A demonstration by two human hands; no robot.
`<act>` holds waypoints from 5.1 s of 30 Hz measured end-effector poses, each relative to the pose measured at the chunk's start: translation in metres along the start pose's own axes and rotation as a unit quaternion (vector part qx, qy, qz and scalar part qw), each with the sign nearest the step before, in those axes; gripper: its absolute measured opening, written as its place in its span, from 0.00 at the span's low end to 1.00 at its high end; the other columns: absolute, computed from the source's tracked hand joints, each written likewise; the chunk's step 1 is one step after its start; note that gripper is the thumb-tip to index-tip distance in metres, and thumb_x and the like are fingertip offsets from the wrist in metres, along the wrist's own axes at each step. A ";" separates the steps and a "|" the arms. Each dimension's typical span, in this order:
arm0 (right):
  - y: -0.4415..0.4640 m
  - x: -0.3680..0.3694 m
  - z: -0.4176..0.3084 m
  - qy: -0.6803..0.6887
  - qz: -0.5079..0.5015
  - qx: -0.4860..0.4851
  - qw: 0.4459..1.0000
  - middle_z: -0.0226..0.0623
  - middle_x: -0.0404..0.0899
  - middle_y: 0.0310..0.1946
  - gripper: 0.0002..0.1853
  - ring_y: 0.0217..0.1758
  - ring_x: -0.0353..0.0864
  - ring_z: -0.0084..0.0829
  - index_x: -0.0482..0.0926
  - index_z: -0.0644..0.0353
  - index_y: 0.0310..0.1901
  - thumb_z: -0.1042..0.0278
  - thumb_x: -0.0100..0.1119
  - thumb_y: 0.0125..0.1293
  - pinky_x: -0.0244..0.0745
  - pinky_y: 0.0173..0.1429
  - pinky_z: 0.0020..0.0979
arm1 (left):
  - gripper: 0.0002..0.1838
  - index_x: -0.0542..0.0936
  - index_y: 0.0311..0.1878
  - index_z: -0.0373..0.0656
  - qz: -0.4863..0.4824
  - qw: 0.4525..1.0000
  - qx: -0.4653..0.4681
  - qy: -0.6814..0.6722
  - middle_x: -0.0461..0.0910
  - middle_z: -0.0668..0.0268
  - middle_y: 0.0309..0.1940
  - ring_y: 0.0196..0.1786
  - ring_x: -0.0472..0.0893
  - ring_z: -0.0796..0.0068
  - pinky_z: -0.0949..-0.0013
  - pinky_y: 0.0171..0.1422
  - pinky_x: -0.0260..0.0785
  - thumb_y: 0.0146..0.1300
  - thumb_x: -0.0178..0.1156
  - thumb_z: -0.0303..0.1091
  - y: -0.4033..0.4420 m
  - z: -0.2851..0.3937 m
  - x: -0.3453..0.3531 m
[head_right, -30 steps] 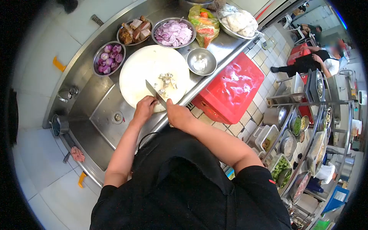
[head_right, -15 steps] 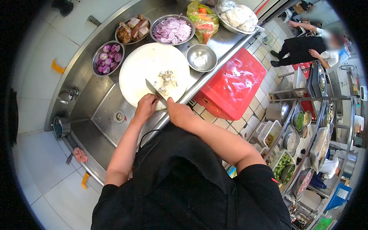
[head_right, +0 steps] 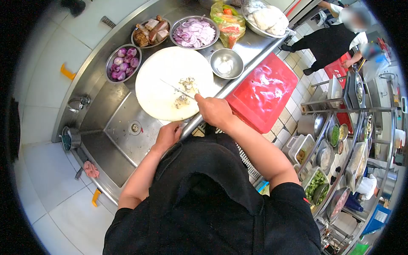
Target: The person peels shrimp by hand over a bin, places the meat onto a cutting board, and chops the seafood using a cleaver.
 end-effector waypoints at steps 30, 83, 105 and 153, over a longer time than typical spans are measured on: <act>-0.048 -0.013 0.033 0.014 0.046 -0.028 0.998 0.40 0.84 0.36 0.17 0.44 0.86 0.46 0.79 0.54 0.50 0.66 0.72 0.60 0.73 0.49 0.47 | 0.12 0.87 0.51 0.39 0.302 0.948 -0.087 -0.042 0.88 0.56 0.44 0.45 0.87 0.63 0.63 0.52 0.80 0.65 0.65 0.26 -0.032 -0.076 -0.092; -0.034 0.018 0.137 0.471 0.111 0.255 0.837 0.38 0.77 0.30 0.07 0.27 0.78 0.29 0.71 0.57 0.54 0.66 0.54 0.82 0.74 0.31 0.34 | 0.14 0.83 0.58 0.39 0.337 0.922 0.145 -0.127 0.78 0.46 0.64 0.71 0.74 0.46 0.51 0.79 0.63 0.76 0.58 0.35 0.237 0.155 -0.004; -0.161 -0.037 0.271 0.534 0.209 0.387 0.722 0.27 0.74 0.25 0.05 0.22 0.71 0.18 0.71 0.60 0.46 0.71 0.56 0.81 0.66 0.26 0.25 | 0.13 0.87 0.52 0.40 0.206 0.955 0.208 -0.053 0.90 0.54 0.43 0.45 0.90 0.56 0.58 0.53 0.81 0.71 0.63 0.36 0.581 0.269 -0.067; 0.004 -0.018 0.122 0.313 -0.044 0.149 0.937 0.54 0.84 0.35 0.13 0.41 0.86 0.58 0.77 0.57 0.56 0.65 0.63 0.74 0.78 0.43 0.52 | 0.25 0.78 0.62 0.38 0.147 0.984 -0.010 0.098 0.83 0.50 0.58 0.62 0.79 0.44 0.49 0.67 0.74 0.63 0.73 0.31 0.109 0.032 -0.059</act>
Point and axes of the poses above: each hand's wrist, its own y-axis towards the middle knuckle, its own x-axis out of the palm, z = x × y, the point moved 10 cm from there along y, towards the middle knuckle
